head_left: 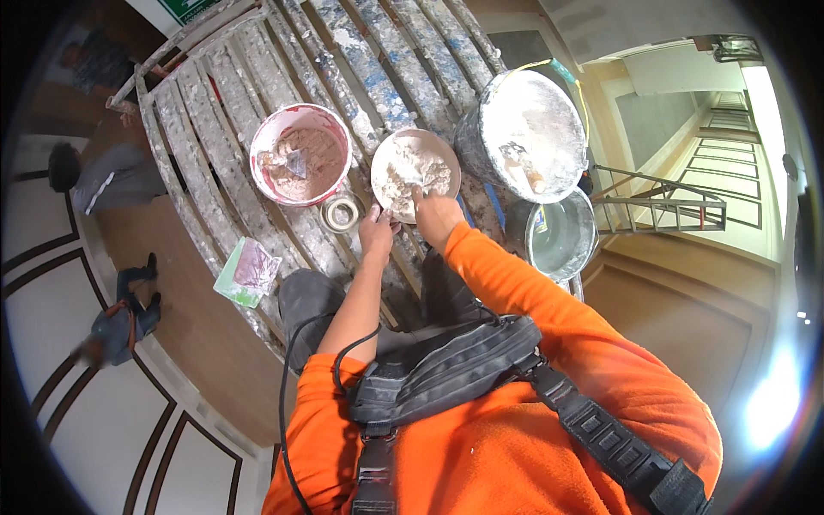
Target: The person pours a white powder from a green packet into a bucket containing a pinkish mixture, then uses a trowel to stir the contents. They continue mixing the plaster in the bucket, scraping the sides and blending the material.
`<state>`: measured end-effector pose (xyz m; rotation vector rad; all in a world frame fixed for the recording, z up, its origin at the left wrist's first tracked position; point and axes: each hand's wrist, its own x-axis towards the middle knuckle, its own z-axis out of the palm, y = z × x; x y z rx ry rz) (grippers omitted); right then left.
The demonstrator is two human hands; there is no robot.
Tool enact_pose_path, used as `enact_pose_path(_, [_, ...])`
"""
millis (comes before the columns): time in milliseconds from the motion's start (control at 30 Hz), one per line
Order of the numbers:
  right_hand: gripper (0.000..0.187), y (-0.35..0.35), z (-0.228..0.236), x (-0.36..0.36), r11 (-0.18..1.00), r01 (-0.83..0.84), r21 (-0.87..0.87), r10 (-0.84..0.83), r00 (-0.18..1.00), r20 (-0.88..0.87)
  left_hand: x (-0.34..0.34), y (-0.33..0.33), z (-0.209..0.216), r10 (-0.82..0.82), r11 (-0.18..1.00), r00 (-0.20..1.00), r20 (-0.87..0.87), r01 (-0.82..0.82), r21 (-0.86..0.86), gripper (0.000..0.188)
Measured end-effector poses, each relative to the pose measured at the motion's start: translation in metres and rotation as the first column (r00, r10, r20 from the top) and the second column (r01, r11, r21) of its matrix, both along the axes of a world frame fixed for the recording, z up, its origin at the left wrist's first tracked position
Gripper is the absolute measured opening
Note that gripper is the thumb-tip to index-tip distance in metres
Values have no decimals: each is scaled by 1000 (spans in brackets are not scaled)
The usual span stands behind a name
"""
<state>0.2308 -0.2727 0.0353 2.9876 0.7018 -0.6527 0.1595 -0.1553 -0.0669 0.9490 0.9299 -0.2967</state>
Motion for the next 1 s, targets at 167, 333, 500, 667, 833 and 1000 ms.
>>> enact_pose_path(167, [43, -32, 44, -23, 986, 83, 148, -79, 996, -27, -9, 5, 4, -50, 998, 998, 26, 51, -24, 60])
enact_pose_path(333, [34, -23, -4, -37, 986, 32, 164, -24, 999, -49, -6, 5, 9, -96, 995, 995, 30, 97, -34, 59])
enact_pose_path(500, [36, -40, 7, 16, 955, 280, 99, -264, 952, -152, 5, 14, 24, -151, 985, 988, -24, 152, 78, 62])
enact_pose_path(667, [35, -51, 9, 16, 923, 380, 66, -367, 918, -148, 6, 10, 14, -134, 987, 990, -40, 137, 81, 58])
enact_pose_path(833, [37, -16, 18, -20, 982, 188, 4, -185, 972, -147, 4, 10, 20, -147, 987, 989, -21, 148, 55, 55])
enact_pose_path(1000, [41, -33, 41, 8, 956, 288, 52, -283, 955, -87, -5, 2, 14, -108, 994, 993, -39, 107, -5, 55])
